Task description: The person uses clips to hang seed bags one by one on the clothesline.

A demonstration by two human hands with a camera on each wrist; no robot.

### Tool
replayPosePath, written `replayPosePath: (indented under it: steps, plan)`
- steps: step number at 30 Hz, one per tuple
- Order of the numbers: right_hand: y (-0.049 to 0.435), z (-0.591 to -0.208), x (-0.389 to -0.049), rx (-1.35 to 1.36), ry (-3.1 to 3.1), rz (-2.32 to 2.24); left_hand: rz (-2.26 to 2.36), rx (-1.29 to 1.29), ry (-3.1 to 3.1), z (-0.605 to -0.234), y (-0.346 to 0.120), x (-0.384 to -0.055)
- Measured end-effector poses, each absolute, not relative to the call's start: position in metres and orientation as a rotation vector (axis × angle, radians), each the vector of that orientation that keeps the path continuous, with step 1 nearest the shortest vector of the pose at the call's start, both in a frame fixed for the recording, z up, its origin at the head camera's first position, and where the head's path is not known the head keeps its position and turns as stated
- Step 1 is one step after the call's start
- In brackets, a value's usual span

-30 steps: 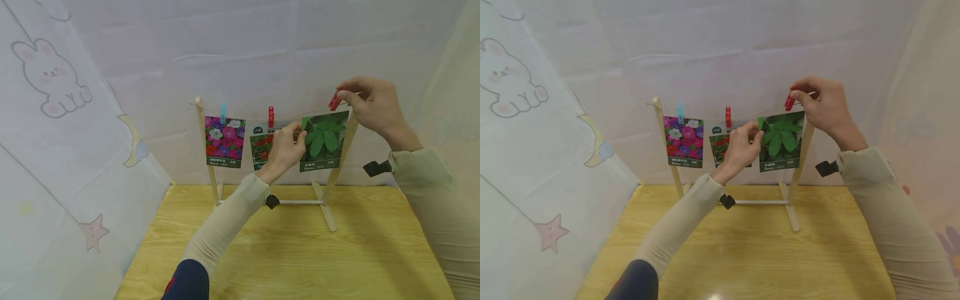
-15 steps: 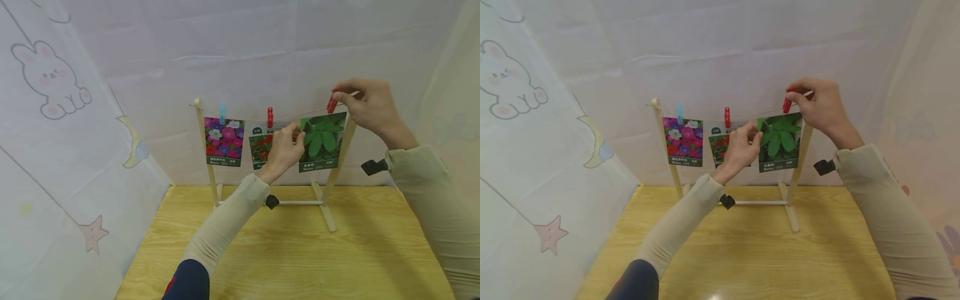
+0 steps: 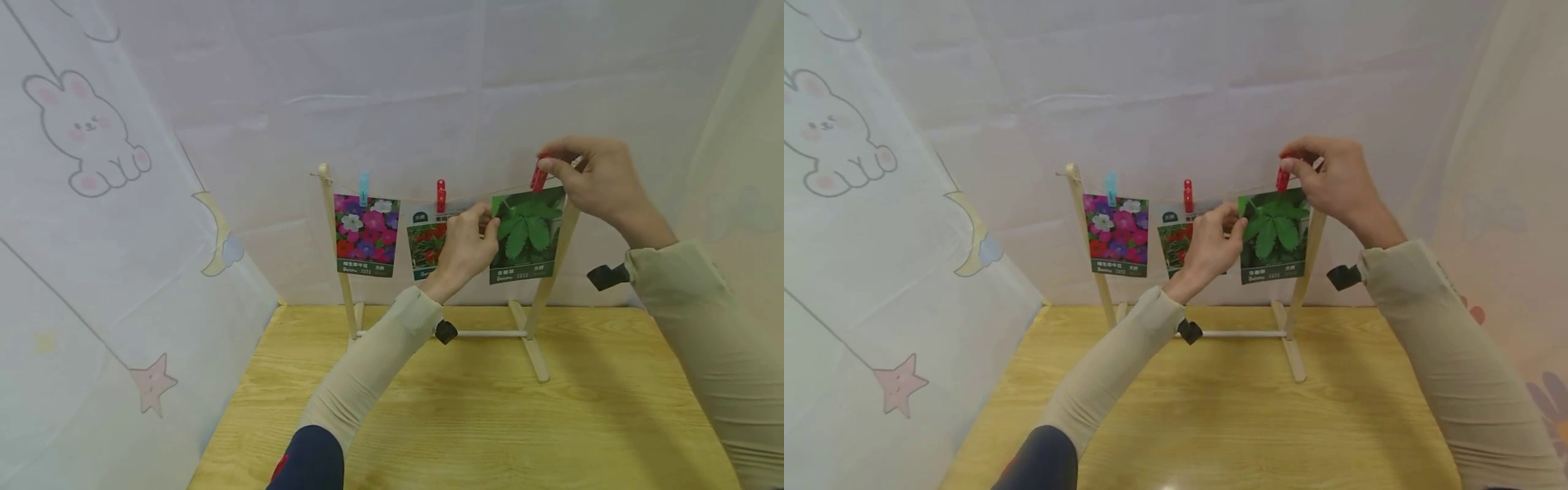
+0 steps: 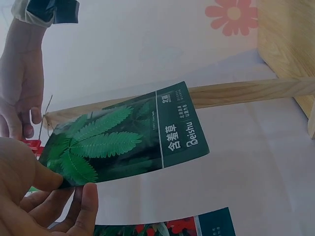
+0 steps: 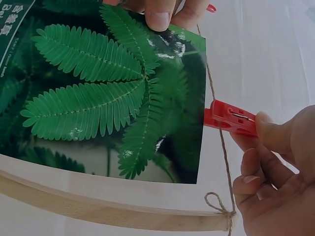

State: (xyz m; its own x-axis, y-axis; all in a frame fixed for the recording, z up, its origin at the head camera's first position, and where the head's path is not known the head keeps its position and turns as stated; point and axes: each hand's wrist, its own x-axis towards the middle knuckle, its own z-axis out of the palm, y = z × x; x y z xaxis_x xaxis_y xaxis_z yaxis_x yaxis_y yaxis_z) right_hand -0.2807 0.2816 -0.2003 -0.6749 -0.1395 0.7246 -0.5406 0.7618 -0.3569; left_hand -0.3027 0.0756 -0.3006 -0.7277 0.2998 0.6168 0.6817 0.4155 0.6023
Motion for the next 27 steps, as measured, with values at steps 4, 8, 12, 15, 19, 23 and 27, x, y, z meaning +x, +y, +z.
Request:
replayPosePath:
  steps: [4,8,12,15,19,23,27]
  plan:
    - [0.2816,-0.2026,-0.2810,0.507,-2.262,0.702,-1.240,-0.833,-2.252,-0.3011,0.0750,-0.3018]
    - [0.2819,-0.2039,-0.2798,0.513,-2.264,0.693,-1.241,-0.837,-2.242,-0.3014,0.0746,-0.3008]
    - [0.2808,-0.2038,-0.2782,0.521,-2.272,0.696,-1.244,-0.837,-2.237,-0.3004,0.0739,-0.2992]
    - [0.2806,-0.2039,-0.2777,0.519,-2.279,0.703,-1.238,-0.839,-2.235,-0.2994,0.0744,-0.2986]
    - [0.2799,-0.2044,-0.2781,0.516,-2.291,0.704,-1.235,-0.843,-2.232,-0.2987,0.0745,-0.2980]
    - [0.2798,-0.2052,-0.2784,0.516,-2.301,0.707,-1.236,-0.839,-2.238,-0.2993,0.0746,-0.2984]
    - [0.2806,-0.2057,-0.2775,0.517,-2.310,0.691,-1.236,-0.837,-2.240,-0.2996,0.0756,-0.2987]
